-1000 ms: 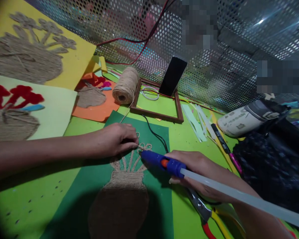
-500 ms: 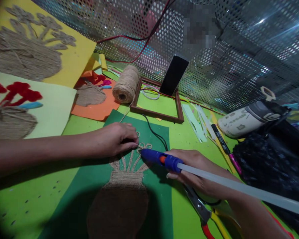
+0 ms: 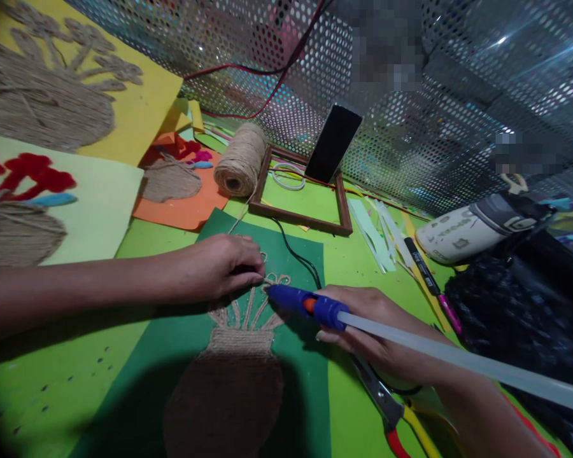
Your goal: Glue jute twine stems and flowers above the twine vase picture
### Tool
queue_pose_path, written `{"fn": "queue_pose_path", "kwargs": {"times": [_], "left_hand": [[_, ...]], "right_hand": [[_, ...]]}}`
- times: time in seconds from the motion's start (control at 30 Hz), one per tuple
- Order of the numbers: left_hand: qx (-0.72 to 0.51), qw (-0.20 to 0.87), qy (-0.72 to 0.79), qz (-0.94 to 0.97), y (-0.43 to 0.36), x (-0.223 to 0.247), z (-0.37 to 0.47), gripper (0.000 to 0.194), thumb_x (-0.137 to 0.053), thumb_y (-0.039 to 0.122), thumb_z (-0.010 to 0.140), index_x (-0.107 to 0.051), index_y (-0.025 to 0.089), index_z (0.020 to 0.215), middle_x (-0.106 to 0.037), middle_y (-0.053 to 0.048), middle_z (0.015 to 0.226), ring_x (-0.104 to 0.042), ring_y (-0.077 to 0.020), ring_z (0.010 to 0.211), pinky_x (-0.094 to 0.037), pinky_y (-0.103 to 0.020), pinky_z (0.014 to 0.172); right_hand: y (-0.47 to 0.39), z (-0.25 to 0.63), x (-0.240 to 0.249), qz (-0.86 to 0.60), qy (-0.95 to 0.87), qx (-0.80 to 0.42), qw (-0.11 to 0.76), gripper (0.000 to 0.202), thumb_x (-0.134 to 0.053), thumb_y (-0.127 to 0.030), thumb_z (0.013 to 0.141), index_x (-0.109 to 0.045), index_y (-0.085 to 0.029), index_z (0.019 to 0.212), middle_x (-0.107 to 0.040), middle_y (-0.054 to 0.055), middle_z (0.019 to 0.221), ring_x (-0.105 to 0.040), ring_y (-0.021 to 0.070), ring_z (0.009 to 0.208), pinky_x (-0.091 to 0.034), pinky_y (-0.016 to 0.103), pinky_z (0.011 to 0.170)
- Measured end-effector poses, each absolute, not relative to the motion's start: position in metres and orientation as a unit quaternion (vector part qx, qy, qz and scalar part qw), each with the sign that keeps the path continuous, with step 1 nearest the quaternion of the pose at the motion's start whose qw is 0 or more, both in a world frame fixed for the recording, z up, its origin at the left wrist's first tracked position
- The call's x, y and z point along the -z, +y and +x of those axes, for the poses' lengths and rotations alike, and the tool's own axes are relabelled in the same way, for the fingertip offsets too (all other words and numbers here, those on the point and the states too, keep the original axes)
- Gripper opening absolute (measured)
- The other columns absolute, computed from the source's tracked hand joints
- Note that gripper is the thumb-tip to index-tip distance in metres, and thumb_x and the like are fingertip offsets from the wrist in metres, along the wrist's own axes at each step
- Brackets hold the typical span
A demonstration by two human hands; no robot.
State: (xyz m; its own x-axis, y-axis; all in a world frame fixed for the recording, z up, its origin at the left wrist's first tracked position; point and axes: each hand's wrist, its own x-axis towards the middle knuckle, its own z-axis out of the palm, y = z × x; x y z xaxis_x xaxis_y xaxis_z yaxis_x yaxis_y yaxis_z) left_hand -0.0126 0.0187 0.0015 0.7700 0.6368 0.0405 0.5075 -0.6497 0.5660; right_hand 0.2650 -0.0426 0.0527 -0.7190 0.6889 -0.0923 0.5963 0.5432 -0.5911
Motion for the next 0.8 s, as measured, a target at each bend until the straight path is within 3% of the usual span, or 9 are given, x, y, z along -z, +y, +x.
{"fn": "queue_pose_path", "kwargs": {"times": [0.33, 0.8], "left_hand": [[-0.135, 0.271, 0.314, 0.9, 0.0191, 0.0002, -0.0134, 0.014, -0.056, 0.018, 0.086, -0.066, 0.017, 0.076, -0.064, -0.003, 0.077, -0.055, -0.0146, 0.074, -0.038, -0.025, 0.066], [-0.142, 0.27, 0.306, 0.902, 0.0198, 0.0031, -0.0134, 0.015, -0.056, 0.018, 0.086, -0.067, 0.016, 0.077, -0.063, -0.003, 0.077, -0.055, -0.014, 0.073, -0.039, -0.025, 0.067]], "right_hand": [[-0.0425, 0.2662, -0.0524, -0.369, -0.883, -0.285, 0.06, 0.009, -0.052, -0.033, 0.093, -0.056, -0.028, 0.099, -0.068, 0.002, 0.09, -0.065, 0.0209, 0.077, -0.053, 0.027, 0.061], [-0.0448, 0.2621, -0.0547, -0.37, -0.894, -0.245, 0.068, 0.009, -0.05, -0.034, 0.095, -0.053, -0.026, 0.092, -0.065, 0.001, 0.082, -0.061, 0.0186, 0.067, -0.051, 0.027, 0.058]]}}
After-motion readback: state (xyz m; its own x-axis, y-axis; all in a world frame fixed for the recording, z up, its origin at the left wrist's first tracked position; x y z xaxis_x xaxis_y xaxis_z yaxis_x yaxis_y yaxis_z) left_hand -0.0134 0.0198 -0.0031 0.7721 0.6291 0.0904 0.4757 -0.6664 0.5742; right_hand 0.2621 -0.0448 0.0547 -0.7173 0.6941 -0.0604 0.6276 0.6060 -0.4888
